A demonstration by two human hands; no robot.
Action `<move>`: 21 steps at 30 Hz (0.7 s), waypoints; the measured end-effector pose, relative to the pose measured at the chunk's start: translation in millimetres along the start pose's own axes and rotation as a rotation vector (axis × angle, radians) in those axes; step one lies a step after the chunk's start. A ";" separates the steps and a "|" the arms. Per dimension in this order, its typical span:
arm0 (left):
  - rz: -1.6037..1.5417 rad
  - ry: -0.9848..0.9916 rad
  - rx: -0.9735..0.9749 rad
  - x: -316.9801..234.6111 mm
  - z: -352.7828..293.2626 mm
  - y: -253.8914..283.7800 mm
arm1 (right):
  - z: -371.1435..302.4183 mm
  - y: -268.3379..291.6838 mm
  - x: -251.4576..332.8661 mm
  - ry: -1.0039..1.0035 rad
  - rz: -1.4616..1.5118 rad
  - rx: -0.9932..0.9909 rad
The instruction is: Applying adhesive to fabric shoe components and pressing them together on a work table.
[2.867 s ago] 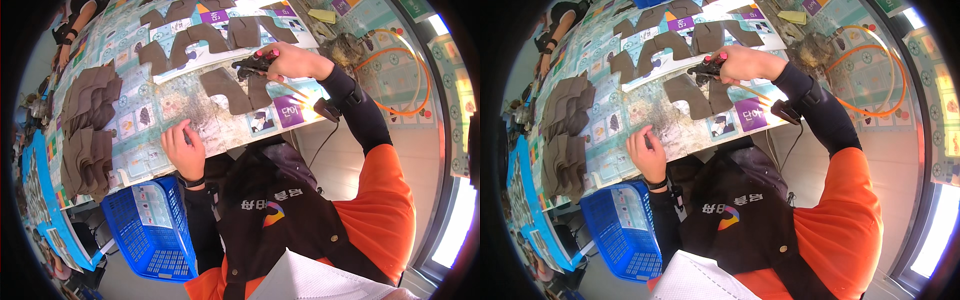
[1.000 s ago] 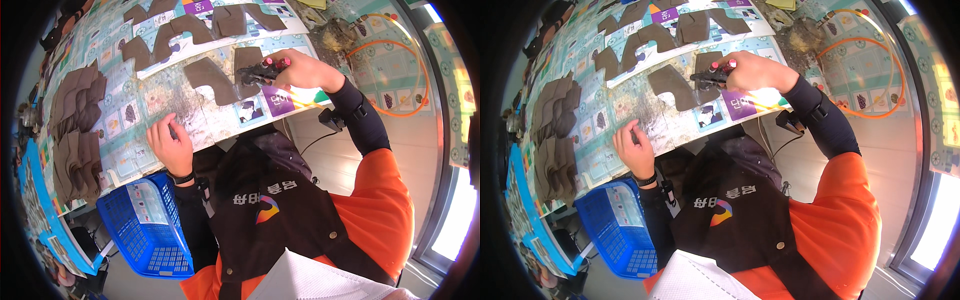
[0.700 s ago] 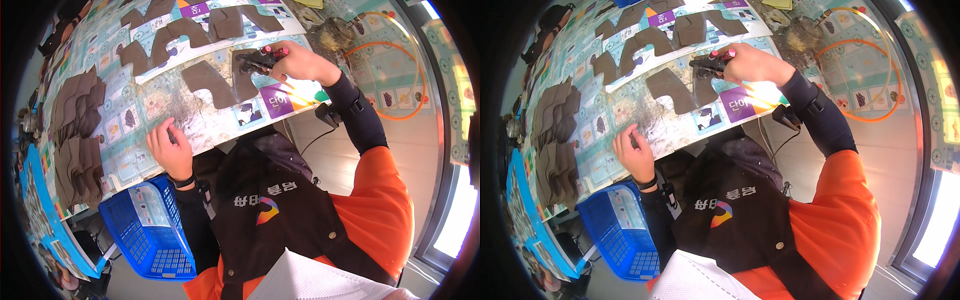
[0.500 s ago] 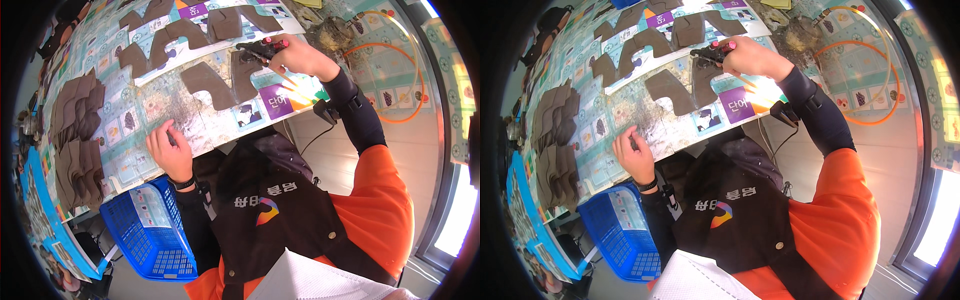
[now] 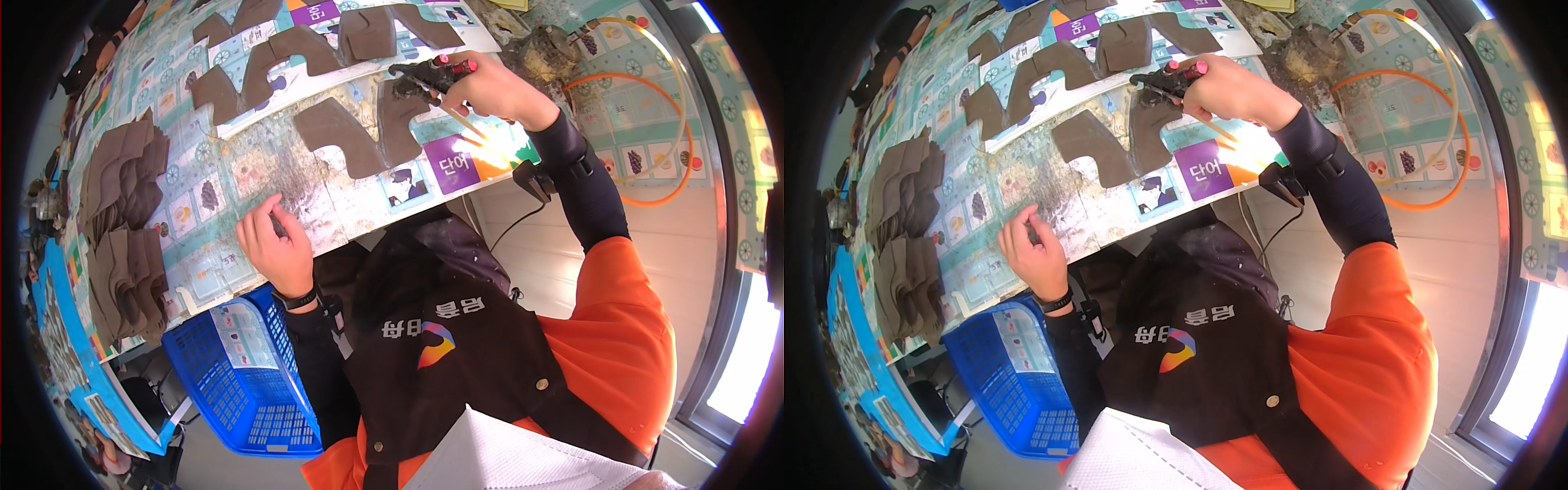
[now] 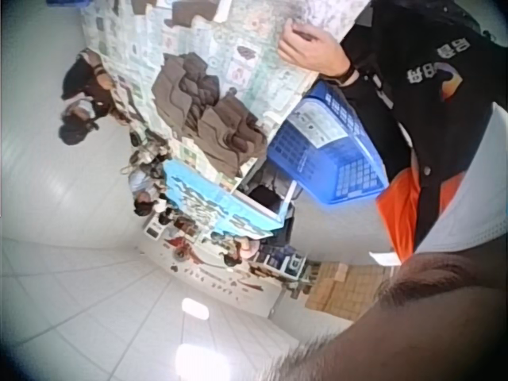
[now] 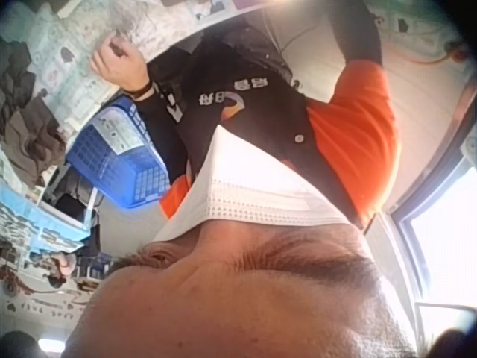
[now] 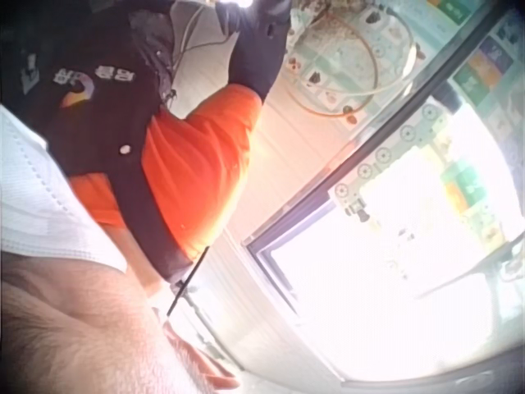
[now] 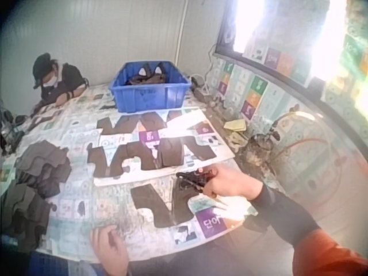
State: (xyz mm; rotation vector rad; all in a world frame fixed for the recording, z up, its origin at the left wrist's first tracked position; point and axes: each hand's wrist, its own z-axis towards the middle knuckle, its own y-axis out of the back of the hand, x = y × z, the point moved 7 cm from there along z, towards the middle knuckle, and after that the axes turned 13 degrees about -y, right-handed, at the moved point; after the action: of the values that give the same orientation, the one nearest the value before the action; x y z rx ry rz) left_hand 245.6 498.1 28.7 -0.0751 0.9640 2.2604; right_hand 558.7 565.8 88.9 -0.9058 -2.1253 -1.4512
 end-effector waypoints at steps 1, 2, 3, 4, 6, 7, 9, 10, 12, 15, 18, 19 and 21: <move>0.007 -0.004 0.000 -0.3 0.0 0.1 | -1.9 -4.8 1.0 0.030 0.012 0.058; 0.007 -0.001 0.002 0.1 -0.4 -0.6 | -5.3 -6.9 3.6 0.028 0.012 0.062; 0.009 0.000 0.000 0.5 -1.1 -0.9 | -9.6 -10.3 4.4 -0.040 0.026 0.083; 0.011 0.001 -0.002 1.0 -2.0 -1.2 | -11.4 -13.3 2.3 -0.108 0.040 0.104; 0.010 0.005 0.000 1.1 -1.3 -0.5 | -12.6 -18.1 -2.4 -0.075 0.027 0.141; 0.009 0.006 0.001 1.2 -1.1 -0.2 | -13.0 -22.7 -7.6 -0.042 0.014 0.176; 0.009 0.007 0.001 1.2 -0.4 -1.0 | -18.6 -27.1 3.4 0.249 -0.088 0.149; 0.008 0.004 -0.002 1.0 -0.5 -1.1 | -18.3 -28.4 -7.8 0.079 -0.014 0.174; 0.012 0.009 0.004 2.3 -1.1 -0.9 | -31.4 -30.6 -12.1 -0.140 0.105 0.159; 0.005 0.024 0.013 1.3 -1.2 -0.6 | -35.6 -35.4 -9.6 -0.111 0.040 0.240; 0.000 0.032 0.020 1.5 -1.5 -1.4 | -39.4 -31.2 5.7 -0.015 0.024 0.177; 0.003 0.028 0.022 1.9 -2.0 -1.9 | -37.2 -31.6 3.6 -0.015 0.028 0.175; -0.006 0.020 0.021 3.4 -1.9 -3.2 | -31.3 -32.3 -3.9 -0.065 0.048 0.193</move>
State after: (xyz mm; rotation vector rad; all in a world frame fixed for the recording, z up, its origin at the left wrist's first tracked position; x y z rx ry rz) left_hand 244.6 500.3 24.3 -0.0912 0.9967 2.2478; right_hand 537.8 527.7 76.7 -0.9349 -2.2296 -1.1838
